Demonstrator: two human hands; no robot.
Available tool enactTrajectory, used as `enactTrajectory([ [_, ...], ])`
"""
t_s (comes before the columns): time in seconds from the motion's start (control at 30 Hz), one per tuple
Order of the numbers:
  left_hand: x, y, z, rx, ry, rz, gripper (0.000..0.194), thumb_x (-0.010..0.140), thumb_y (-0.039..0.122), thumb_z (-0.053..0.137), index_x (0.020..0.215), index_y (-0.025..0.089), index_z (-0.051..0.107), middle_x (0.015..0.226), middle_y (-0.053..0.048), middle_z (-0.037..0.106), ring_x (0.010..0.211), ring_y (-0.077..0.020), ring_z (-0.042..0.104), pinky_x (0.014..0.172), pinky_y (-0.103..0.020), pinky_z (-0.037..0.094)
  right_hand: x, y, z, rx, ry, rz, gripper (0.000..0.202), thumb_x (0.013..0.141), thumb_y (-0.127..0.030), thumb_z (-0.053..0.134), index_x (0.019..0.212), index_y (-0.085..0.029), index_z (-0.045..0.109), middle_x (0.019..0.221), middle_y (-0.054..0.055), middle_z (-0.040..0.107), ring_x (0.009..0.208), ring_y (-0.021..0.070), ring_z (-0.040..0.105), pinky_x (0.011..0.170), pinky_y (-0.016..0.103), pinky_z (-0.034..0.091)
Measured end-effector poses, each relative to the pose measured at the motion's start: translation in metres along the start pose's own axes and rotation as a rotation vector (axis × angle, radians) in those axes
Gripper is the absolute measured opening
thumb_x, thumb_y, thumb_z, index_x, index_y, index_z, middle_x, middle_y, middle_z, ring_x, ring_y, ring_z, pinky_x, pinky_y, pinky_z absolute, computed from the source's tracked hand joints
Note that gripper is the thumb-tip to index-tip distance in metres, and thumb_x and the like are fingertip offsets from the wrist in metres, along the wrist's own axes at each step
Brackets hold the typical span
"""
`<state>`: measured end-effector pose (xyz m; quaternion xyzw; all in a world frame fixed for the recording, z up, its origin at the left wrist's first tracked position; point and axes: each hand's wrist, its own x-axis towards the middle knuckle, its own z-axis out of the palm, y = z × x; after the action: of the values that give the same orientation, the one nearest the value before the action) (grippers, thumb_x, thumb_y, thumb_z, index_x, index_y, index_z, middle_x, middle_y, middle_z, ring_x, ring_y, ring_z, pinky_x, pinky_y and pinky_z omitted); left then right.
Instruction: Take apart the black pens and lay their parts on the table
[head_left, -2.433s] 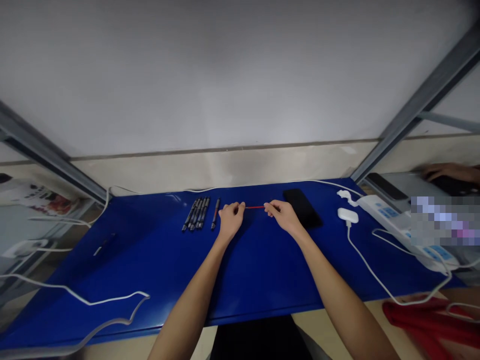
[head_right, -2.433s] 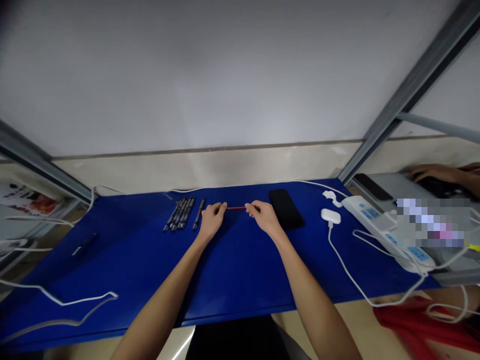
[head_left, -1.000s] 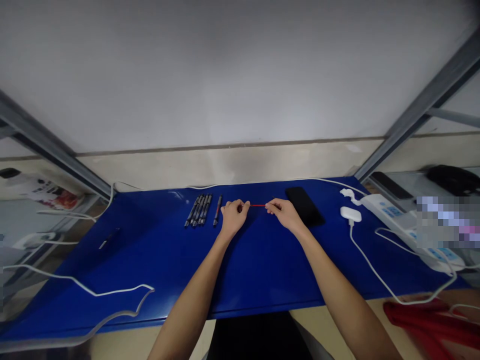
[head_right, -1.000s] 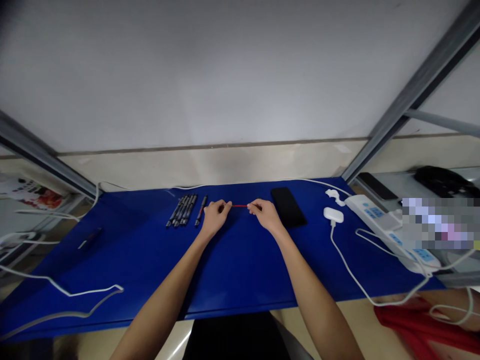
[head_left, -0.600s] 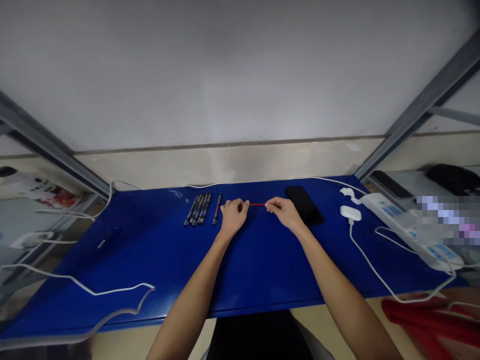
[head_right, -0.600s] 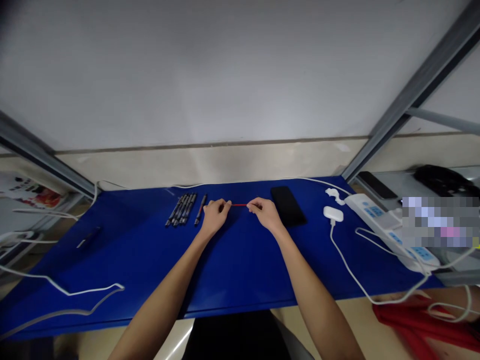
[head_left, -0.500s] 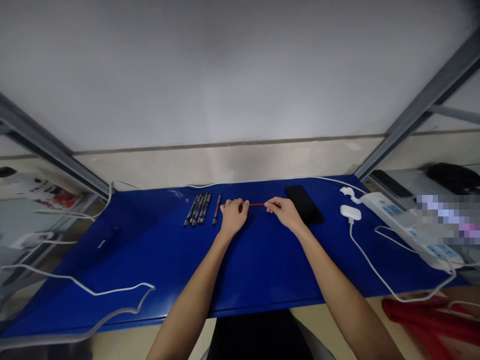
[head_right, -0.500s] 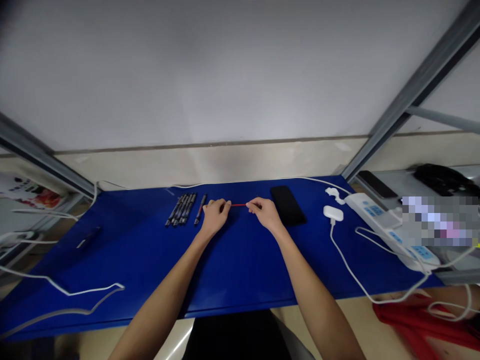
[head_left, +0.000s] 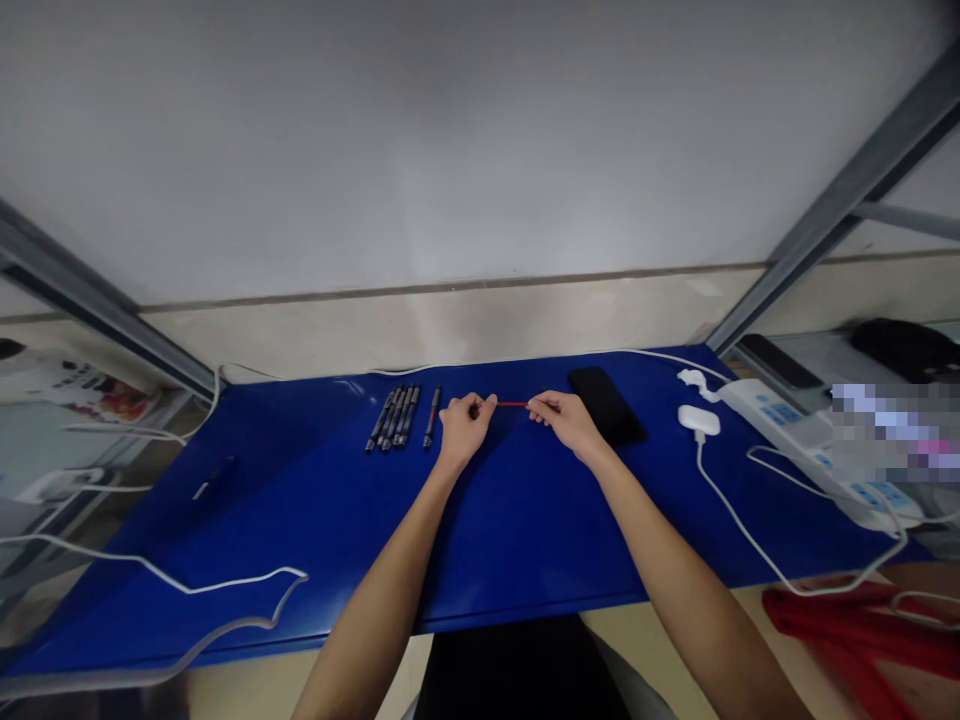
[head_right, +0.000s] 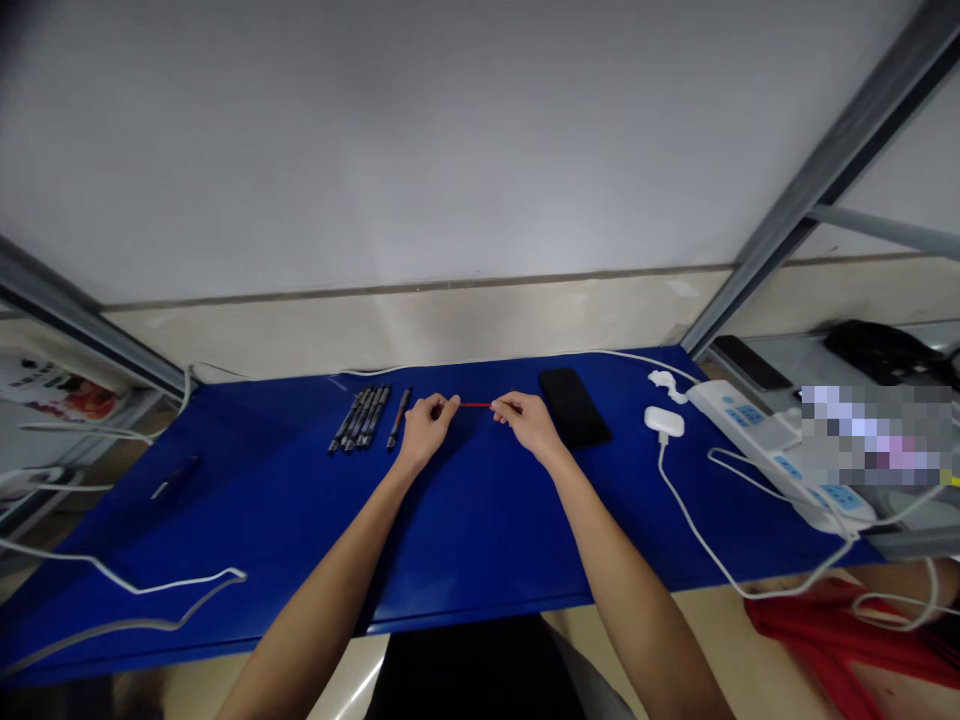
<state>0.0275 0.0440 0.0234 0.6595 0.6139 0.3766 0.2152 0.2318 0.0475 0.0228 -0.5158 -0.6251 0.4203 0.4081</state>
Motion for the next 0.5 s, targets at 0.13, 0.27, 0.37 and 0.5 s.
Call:
enactTrajectory([
  [0.13,-0.0002,0.0000,-0.0001,0.032,-0.027,0.012,0.043,0.095,0.047,0.044,0.064,0.019,0.049,0.063,0.001,0.055,0.075,-0.0165,0.052,0.072,-0.029,0.029,-0.0004,-0.0017,0.0004,-0.005,0.006,-0.010,0.030,0.084,-0.046,0.060,0.079,-0.018,0.070,0.073,0.005,0.068,0.067,0.0172,0.060,0.066,0.031,0.047],
  [0.27,-0.0035,0.0001,0.0044,0.157,-0.035,0.066,0.039,0.097,0.044,0.042,0.069,0.019,0.052,0.067,0.000,0.058,0.080,-0.0189,0.052,0.076,-0.031,0.027,-0.0009,-0.0051,-0.0014,-0.004,0.046,-0.021,0.030,0.083,-0.046,0.061,0.080,-0.018,0.070,0.071,0.005,0.068,0.067,0.0172,0.060,0.066,0.031,0.047],
  [0.37,-0.0053,0.0005,0.0071,0.187,-0.036,0.107,0.039,0.098,0.042,0.041,0.069,0.019,0.051,0.069,-0.001,0.059,0.081,-0.0195,0.051,0.077,-0.032,0.027,-0.0014,-0.0070,-0.0024,0.018,0.056,-0.022,0.029,0.084,-0.045,0.061,0.081,-0.018,0.070,0.071,0.005,0.068,0.066,0.0170,0.060,0.065,0.031,0.047],
  [0.5,-0.0036,0.0018,0.0049,0.121,-0.012,0.080,0.042,0.096,0.046,0.044,0.065,0.019,0.050,0.064,0.000,0.056,0.077,-0.0183,0.051,0.076,-0.031,0.028,-0.0012,-0.0061,-0.0013,0.055,0.050,-0.005,0.031,0.084,-0.047,0.061,0.080,-0.018,0.070,0.072,0.005,0.068,0.065,0.0166,0.059,0.064,0.031,0.046],
])
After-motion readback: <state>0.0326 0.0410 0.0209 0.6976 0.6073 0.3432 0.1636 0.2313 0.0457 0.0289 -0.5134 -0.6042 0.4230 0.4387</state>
